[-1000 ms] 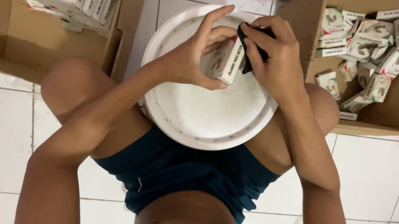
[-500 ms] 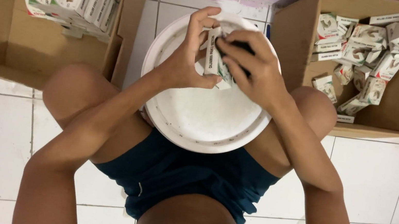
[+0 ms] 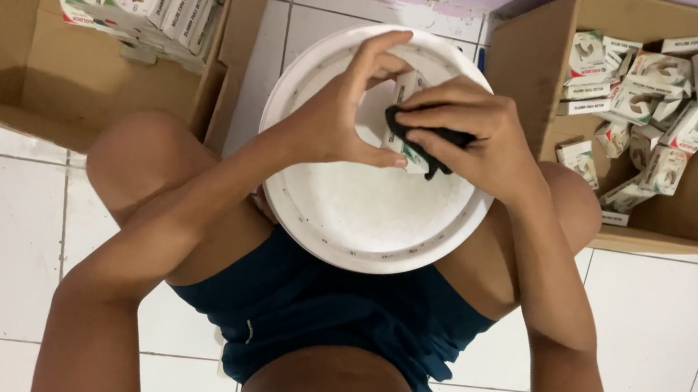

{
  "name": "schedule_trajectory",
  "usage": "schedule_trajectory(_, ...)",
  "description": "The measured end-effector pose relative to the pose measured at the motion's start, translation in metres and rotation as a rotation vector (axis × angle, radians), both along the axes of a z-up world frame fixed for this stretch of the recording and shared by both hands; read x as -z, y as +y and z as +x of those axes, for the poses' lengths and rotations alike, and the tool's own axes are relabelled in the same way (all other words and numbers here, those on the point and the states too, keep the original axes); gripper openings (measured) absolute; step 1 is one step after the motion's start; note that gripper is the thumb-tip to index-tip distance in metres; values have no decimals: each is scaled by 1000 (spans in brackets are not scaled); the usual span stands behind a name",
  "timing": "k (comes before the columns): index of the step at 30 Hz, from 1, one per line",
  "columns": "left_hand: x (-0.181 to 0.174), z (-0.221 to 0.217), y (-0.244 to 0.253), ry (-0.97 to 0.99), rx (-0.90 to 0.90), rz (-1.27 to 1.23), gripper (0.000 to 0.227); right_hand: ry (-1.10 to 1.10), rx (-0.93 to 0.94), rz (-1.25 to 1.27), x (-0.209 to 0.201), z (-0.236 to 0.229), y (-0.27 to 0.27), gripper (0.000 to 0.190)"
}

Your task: Cleaning small product boxes by wiping them with a cloth before sorting them into a different container.

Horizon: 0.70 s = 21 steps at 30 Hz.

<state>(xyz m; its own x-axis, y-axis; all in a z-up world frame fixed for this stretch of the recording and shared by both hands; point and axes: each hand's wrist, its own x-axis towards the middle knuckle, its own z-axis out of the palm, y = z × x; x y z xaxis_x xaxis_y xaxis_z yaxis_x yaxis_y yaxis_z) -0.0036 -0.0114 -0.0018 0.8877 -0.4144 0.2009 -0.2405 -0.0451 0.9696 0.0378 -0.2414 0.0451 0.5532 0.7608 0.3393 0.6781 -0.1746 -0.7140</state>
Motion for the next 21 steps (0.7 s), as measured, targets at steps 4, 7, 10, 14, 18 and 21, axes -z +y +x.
schedule_trajectory(4,-4,1,3,-85,40,149,120,-145,113,-73,16,7,-4,18)
schedule_trajectory(7,4,2,4,-182,10,409,129,-206,88,-105,21,4,8,17)
schedule_trajectory(10,28,1,4,-332,13,558,119,-180,-195,-132,32,-9,18,16)
schedule_trajectory(14,24,1,5,-304,39,532,126,-271,-112,-172,36,-6,21,14)
schedule_trajectory(18,22,-2,3,-233,70,482,128,-405,137,-239,28,-5,21,9)
schedule_trajectory(21,22,5,4,-247,79,493,134,-277,-46,-176,26,-14,25,10)
